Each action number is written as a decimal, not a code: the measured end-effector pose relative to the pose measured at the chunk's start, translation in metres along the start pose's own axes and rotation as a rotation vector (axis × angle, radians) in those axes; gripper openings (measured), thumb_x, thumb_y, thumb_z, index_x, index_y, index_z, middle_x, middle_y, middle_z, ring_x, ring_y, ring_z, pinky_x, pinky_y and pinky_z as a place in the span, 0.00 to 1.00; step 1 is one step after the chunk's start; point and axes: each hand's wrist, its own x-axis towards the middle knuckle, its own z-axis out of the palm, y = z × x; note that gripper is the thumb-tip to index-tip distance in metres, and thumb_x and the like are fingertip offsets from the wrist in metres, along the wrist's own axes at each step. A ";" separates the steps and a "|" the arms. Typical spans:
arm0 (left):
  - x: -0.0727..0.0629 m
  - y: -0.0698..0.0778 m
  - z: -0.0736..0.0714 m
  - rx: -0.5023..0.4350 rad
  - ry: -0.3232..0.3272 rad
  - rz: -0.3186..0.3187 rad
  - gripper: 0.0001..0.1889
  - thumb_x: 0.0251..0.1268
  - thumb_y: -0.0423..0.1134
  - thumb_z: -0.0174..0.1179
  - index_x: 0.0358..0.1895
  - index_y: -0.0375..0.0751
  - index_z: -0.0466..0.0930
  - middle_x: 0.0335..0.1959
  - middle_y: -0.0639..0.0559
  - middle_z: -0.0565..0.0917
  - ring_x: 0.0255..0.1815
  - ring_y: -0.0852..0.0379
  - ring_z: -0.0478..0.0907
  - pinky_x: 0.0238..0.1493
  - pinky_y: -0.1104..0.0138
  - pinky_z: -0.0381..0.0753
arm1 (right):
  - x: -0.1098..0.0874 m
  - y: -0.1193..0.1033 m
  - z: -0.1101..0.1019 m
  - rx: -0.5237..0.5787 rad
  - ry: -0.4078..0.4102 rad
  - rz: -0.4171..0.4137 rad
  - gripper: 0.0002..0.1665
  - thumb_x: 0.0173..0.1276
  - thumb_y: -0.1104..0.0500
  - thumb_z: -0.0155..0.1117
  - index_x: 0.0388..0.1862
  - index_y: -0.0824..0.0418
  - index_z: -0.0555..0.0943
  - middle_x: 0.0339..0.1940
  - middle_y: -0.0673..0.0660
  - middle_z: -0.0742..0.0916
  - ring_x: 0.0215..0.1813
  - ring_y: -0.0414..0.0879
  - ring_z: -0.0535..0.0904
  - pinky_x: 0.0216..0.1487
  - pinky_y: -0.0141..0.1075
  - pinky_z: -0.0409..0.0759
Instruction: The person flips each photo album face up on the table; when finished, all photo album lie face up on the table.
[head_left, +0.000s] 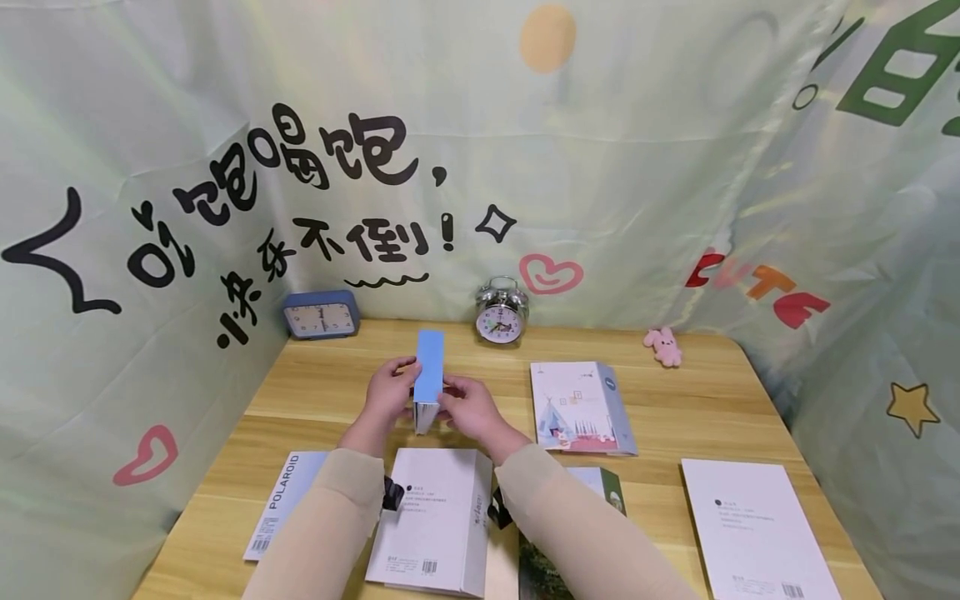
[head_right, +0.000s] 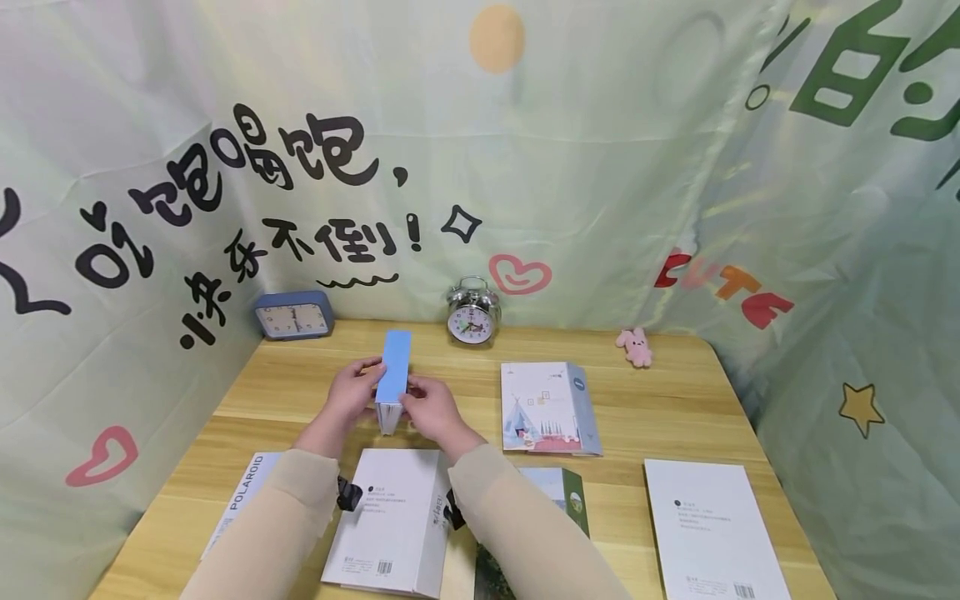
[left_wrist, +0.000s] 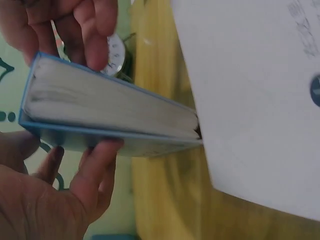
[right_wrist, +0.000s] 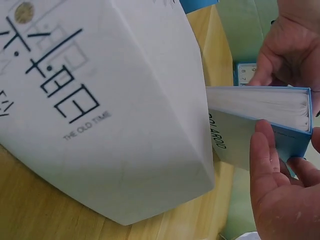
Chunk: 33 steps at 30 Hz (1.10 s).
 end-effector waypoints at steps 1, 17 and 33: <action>-0.001 0.002 0.001 0.014 0.013 0.012 0.26 0.85 0.47 0.55 0.78 0.44 0.69 0.72 0.34 0.73 0.68 0.33 0.74 0.55 0.35 0.82 | 0.000 0.000 0.000 0.000 -0.001 -0.006 0.26 0.82 0.64 0.59 0.74 0.72 0.74 0.54 0.65 0.87 0.51 0.69 0.86 0.50 0.56 0.87; -0.005 0.017 0.012 0.192 0.106 0.043 0.40 0.67 0.43 0.74 0.74 0.26 0.66 0.67 0.27 0.75 0.64 0.33 0.77 0.65 0.45 0.80 | -0.004 0.000 -0.001 -0.136 0.009 -0.087 0.19 0.81 0.61 0.63 0.61 0.73 0.84 0.57 0.66 0.88 0.51 0.64 0.88 0.44 0.41 0.88; -0.003 0.017 0.010 0.184 0.127 0.035 0.34 0.69 0.38 0.68 0.71 0.22 0.68 0.67 0.25 0.75 0.66 0.29 0.76 0.65 0.41 0.79 | 0.004 0.016 -0.005 -0.174 0.008 -0.019 0.25 0.80 0.58 0.63 0.69 0.71 0.79 0.62 0.68 0.85 0.58 0.57 0.82 0.54 0.46 0.86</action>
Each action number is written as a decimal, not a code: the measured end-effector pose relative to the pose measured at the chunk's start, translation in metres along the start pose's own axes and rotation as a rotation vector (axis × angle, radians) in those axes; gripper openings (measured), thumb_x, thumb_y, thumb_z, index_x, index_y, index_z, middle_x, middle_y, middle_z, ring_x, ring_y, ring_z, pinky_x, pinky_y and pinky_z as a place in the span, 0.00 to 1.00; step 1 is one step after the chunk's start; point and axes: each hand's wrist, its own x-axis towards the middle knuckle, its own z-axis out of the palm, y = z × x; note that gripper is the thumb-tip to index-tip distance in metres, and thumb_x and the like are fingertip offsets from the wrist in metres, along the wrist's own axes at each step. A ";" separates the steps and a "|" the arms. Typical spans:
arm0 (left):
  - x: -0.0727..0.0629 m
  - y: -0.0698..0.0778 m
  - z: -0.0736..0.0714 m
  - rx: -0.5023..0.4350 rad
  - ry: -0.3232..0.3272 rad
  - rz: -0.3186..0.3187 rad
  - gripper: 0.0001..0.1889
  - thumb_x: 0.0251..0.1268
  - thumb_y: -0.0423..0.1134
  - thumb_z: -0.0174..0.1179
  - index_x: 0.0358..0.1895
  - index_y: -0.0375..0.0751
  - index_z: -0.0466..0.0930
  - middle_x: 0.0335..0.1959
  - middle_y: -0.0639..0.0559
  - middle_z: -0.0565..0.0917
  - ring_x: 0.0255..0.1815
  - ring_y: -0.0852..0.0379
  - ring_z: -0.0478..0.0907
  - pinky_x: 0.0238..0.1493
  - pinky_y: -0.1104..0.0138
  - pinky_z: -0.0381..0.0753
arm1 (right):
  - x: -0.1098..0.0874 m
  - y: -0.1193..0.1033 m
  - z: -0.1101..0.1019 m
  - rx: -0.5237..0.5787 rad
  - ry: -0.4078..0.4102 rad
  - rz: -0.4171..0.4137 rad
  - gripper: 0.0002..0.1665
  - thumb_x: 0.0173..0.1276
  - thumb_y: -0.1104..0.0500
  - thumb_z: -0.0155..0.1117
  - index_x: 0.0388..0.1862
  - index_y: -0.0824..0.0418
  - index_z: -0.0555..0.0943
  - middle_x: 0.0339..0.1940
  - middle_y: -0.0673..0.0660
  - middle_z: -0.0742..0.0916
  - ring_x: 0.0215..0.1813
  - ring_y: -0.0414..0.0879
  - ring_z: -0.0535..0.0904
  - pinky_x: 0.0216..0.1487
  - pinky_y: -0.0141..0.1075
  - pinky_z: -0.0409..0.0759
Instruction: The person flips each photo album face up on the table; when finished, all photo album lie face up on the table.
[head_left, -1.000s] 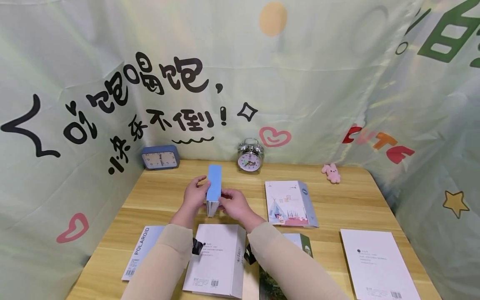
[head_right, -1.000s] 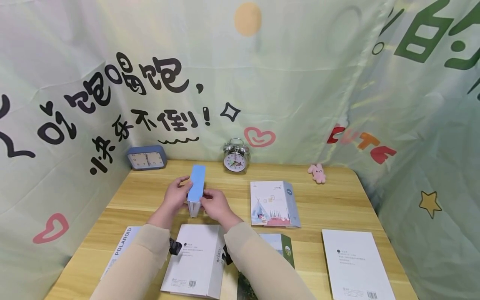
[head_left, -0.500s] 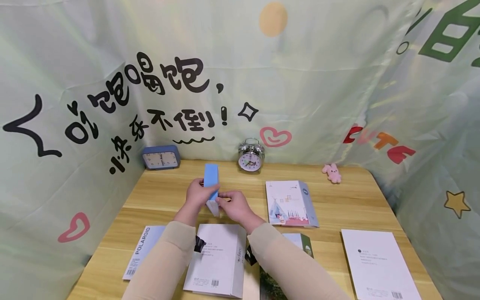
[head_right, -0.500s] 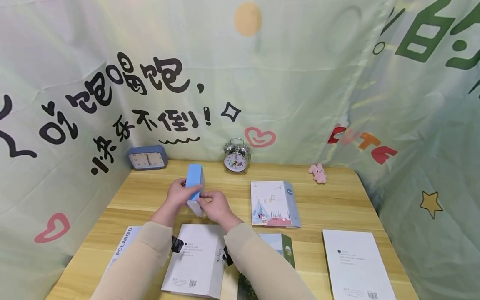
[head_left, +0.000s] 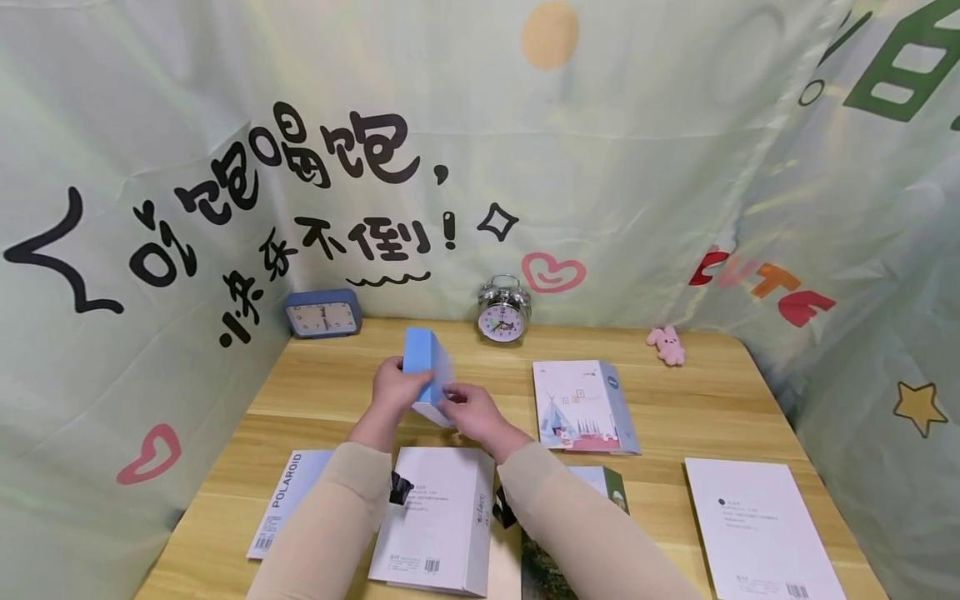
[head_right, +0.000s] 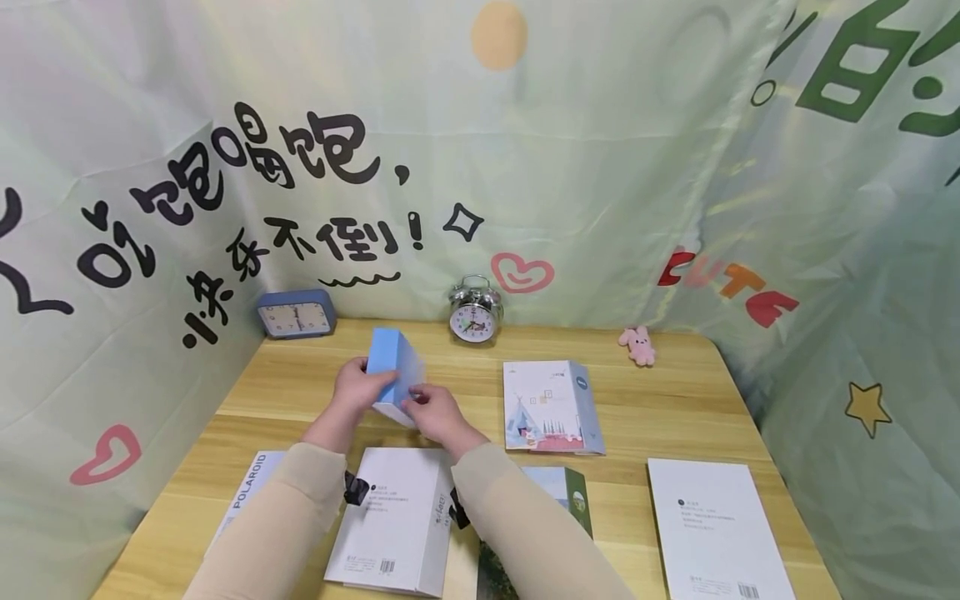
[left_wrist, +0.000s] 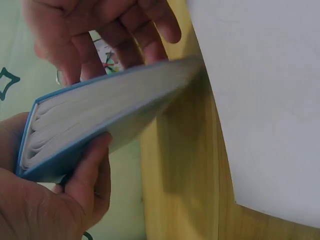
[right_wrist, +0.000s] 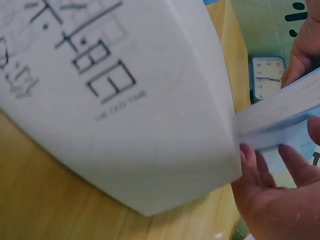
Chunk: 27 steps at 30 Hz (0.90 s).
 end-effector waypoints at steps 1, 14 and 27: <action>0.001 0.000 0.000 -0.015 -0.002 0.002 0.34 0.68 0.38 0.68 0.71 0.22 0.68 0.67 0.25 0.75 0.66 0.29 0.75 0.66 0.41 0.79 | 0.000 0.000 -0.001 -0.020 0.007 -0.008 0.26 0.80 0.58 0.64 0.70 0.71 0.78 0.63 0.69 0.84 0.61 0.59 0.81 0.57 0.48 0.85; 0.010 -0.018 -0.012 -0.209 -0.125 -0.088 0.37 0.74 0.42 0.65 0.77 0.24 0.62 0.72 0.27 0.71 0.67 0.34 0.75 0.68 0.46 0.78 | 0.003 0.003 -0.007 -0.141 0.078 0.097 0.38 0.75 0.50 0.71 0.71 0.75 0.75 0.71 0.72 0.79 0.73 0.65 0.74 0.73 0.55 0.73; 0.023 -0.054 -0.019 -0.363 -0.106 -0.123 0.41 0.75 0.37 0.67 0.82 0.37 0.53 0.74 0.28 0.67 0.68 0.29 0.74 0.63 0.45 0.82 | 0.001 0.002 0.006 -0.256 0.002 0.127 0.34 0.68 0.66 0.73 0.70 0.77 0.74 0.72 0.73 0.78 0.73 0.63 0.74 0.71 0.54 0.76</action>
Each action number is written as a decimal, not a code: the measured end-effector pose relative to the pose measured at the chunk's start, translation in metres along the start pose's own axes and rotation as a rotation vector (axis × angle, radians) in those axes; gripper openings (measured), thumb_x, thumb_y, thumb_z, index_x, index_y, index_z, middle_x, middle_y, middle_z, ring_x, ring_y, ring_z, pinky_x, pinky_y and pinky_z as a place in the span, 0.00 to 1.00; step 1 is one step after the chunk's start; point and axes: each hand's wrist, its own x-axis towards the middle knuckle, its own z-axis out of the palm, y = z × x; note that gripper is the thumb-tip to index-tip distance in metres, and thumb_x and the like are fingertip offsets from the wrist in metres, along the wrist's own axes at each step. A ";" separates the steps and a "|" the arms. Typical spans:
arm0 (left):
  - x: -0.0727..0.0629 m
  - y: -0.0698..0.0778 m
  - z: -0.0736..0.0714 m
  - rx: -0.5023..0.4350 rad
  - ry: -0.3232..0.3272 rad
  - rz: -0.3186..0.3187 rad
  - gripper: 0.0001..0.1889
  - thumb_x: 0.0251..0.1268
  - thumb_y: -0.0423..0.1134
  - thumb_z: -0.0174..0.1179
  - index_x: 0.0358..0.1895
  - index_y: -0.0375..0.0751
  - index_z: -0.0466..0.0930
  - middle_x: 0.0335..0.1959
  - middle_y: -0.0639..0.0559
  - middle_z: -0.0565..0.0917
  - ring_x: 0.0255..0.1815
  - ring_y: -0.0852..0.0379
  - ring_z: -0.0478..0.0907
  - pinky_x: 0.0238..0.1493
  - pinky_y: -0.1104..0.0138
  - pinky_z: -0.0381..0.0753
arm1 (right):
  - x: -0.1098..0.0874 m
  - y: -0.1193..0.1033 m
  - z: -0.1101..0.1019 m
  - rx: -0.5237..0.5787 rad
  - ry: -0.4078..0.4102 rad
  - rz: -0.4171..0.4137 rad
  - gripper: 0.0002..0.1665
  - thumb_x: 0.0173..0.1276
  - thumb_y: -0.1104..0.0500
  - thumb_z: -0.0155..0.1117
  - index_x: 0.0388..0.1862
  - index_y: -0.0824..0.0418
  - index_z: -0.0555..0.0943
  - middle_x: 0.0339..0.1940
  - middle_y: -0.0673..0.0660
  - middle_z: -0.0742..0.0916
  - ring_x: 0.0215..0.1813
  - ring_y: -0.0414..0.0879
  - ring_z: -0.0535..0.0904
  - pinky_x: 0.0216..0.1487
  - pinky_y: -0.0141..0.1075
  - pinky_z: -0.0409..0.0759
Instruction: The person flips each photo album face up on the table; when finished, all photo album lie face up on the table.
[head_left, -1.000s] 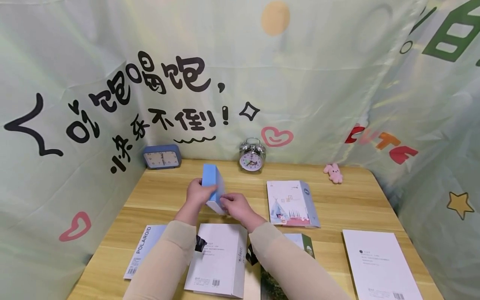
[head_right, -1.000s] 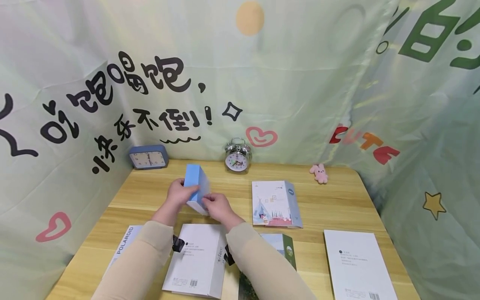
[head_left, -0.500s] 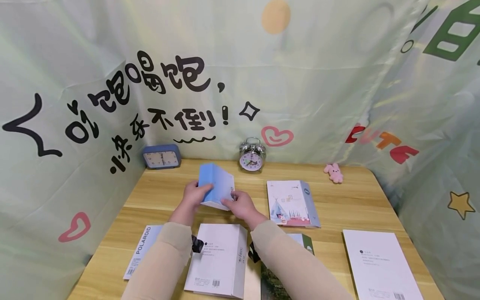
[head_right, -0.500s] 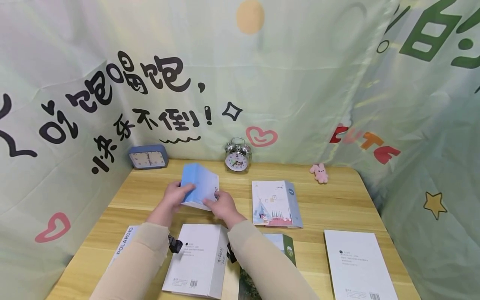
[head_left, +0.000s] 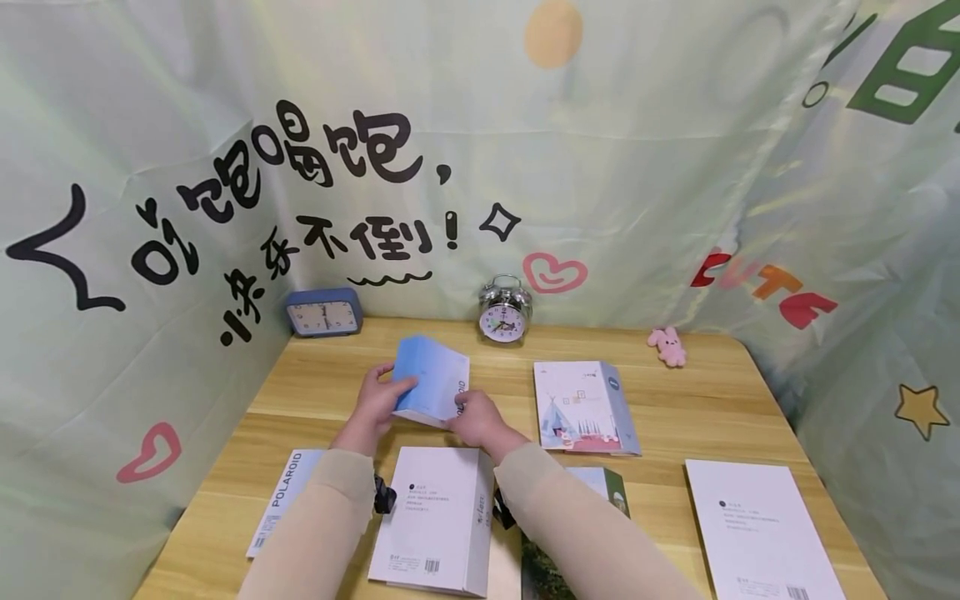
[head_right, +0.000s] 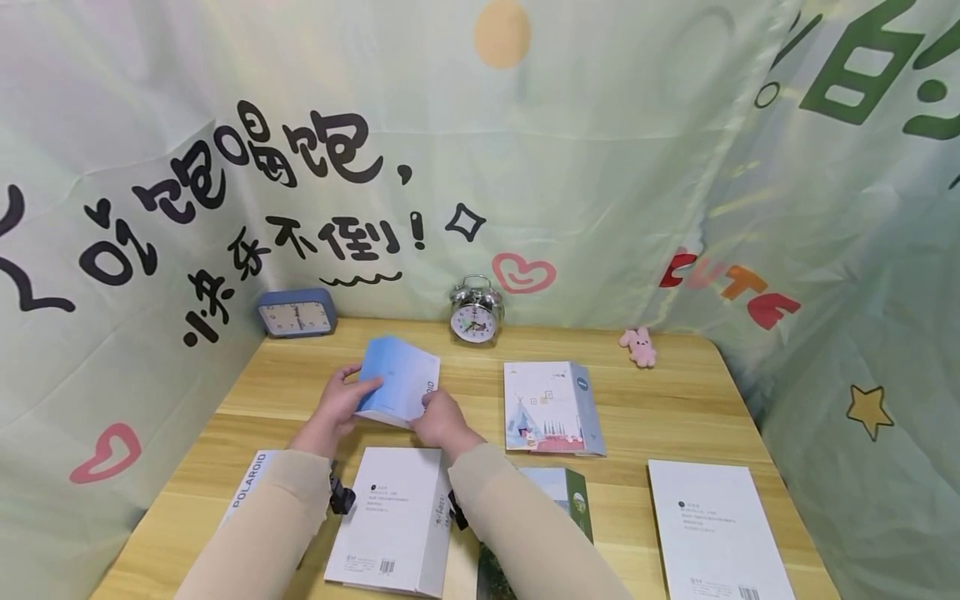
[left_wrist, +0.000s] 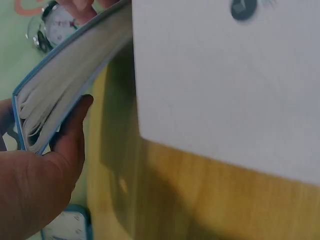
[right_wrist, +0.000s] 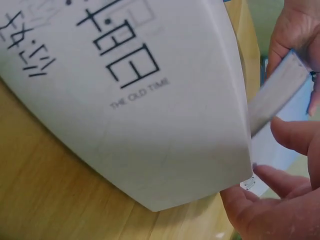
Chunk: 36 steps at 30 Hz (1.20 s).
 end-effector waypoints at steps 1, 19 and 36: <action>0.001 -0.002 -0.002 0.004 0.004 -0.004 0.41 0.75 0.37 0.67 0.82 0.37 0.53 0.74 0.28 0.67 0.69 0.30 0.74 0.63 0.46 0.82 | 0.001 0.000 0.001 -0.007 -0.011 -0.005 0.34 0.68 0.66 0.74 0.70 0.77 0.75 0.72 0.72 0.78 0.74 0.63 0.73 0.72 0.54 0.75; 0.007 -0.010 -0.010 0.396 0.202 -0.001 0.27 0.76 0.41 0.65 0.69 0.25 0.76 0.69 0.29 0.77 0.71 0.34 0.74 0.72 0.49 0.74 | 0.000 -0.003 0.003 -0.138 -0.138 -0.048 0.36 0.74 0.55 0.71 0.70 0.78 0.75 0.68 0.73 0.81 0.71 0.65 0.76 0.72 0.55 0.75; -0.001 -0.007 -0.006 0.605 0.218 0.030 0.23 0.79 0.40 0.60 0.67 0.25 0.77 0.66 0.28 0.79 0.68 0.33 0.75 0.71 0.45 0.74 | 0.003 0.004 0.007 -0.260 -0.178 -0.133 0.32 0.71 0.54 0.73 0.65 0.74 0.80 0.68 0.68 0.81 0.58 0.57 0.82 0.62 0.49 0.82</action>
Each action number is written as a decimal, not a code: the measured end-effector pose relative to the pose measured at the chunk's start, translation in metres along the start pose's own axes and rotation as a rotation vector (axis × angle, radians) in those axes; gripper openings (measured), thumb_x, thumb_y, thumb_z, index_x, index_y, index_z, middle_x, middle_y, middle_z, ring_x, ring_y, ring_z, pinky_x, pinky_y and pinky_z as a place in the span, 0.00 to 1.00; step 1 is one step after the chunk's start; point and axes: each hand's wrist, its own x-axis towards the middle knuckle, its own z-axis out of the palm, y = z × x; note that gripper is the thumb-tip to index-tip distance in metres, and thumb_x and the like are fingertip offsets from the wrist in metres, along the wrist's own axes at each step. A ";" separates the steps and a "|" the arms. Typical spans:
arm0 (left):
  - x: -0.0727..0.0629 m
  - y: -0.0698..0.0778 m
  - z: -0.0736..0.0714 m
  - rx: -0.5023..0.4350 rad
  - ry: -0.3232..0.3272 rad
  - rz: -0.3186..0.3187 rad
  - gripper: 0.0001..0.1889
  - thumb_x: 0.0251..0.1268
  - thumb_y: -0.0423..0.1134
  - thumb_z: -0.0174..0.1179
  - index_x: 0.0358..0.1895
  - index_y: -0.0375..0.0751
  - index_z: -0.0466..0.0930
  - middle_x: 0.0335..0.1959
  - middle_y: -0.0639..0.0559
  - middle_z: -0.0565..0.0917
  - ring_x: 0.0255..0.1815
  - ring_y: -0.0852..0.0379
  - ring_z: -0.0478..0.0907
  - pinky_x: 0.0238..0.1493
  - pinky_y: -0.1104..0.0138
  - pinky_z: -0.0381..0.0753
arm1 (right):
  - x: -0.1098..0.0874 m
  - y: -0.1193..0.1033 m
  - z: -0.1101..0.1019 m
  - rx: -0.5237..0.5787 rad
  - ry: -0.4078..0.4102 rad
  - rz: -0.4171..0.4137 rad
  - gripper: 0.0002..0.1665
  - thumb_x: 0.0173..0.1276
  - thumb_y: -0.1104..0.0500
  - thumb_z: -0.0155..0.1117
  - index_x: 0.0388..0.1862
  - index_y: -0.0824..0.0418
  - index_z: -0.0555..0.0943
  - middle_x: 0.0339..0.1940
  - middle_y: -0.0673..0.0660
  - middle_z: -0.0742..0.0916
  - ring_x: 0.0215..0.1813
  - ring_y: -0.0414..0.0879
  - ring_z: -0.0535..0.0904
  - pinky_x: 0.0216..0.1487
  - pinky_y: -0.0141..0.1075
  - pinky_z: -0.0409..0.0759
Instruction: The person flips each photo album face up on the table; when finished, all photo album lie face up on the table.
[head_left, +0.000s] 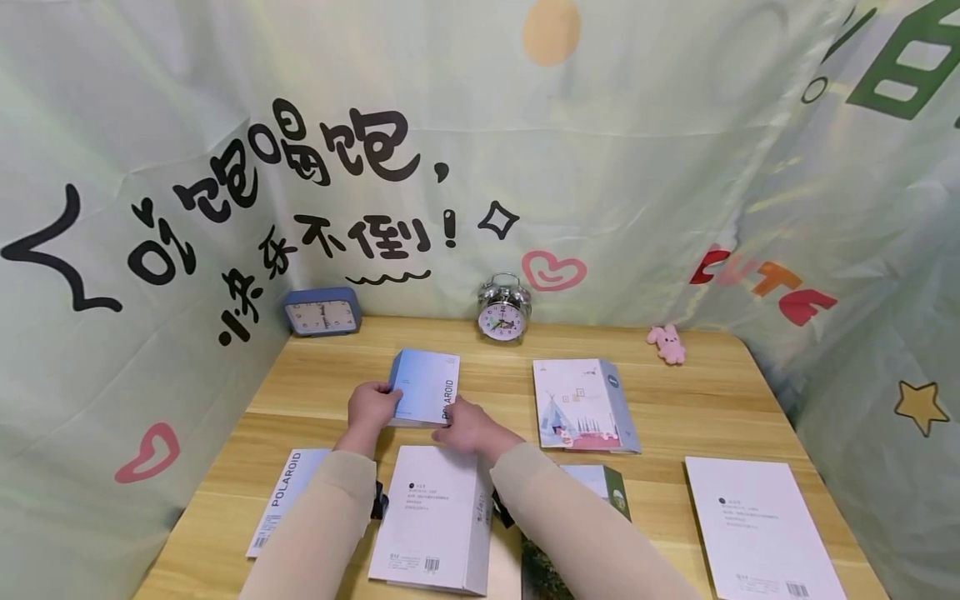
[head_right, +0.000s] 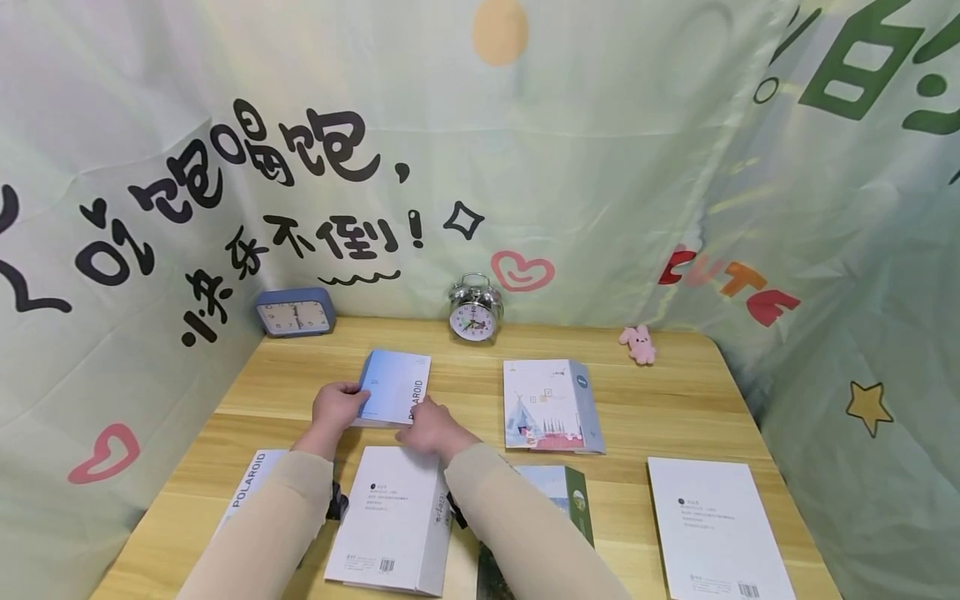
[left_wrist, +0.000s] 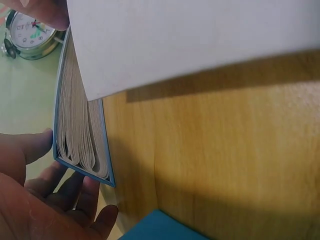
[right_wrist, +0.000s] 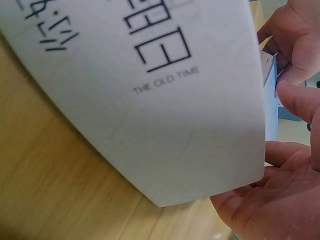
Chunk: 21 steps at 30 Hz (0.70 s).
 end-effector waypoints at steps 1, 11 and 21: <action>0.000 0.000 0.000 -0.002 0.001 0.000 0.23 0.79 0.40 0.60 0.67 0.25 0.78 0.66 0.28 0.79 0.68 0.33 0.75 0.71 0.44 0.74 | 0.000 0.000 0.000 0.006 -0.001 0.000 0.33 0.72 0.53 0.73 0.66 0.74 0.79 0.67 0.68 0.81 0.60 0.57 0.82 0.64 0.49 0.81; -0.001 0.008 -0.004 -0.094 0.072 0.021 0.21 0.78 0.38 0.61 0.67 0.30 0.78 0.69 0.33 0.76 0.69 0.35 0.73 0.72 0.45 0.73 | -0.017 -0.002 -0.017 0.113 0.072 -0.064 0.34 0.77 0.56 0.67 0.74 0.74 0.73 0.72 0.71 0.78 0.68 0.66 0.78 0.71 0.56 0.76; -0.012 0.043 0.009 -0.222 0.094 0.182 0.19 0.74 0.38 0.67 0.63 0.33 0.82 0.62 0.36 0.82 0.63 0.39 0.77 0.66 0.49 0.78 | -0.043 0.030 -0.060 0.282 0.245 -0.085 0.26 0.76 0.62 0.67 0.69 0.73 0.78 0.64 0.69 0.84 0.59 0.63 0.83 0.61 0.54 0.83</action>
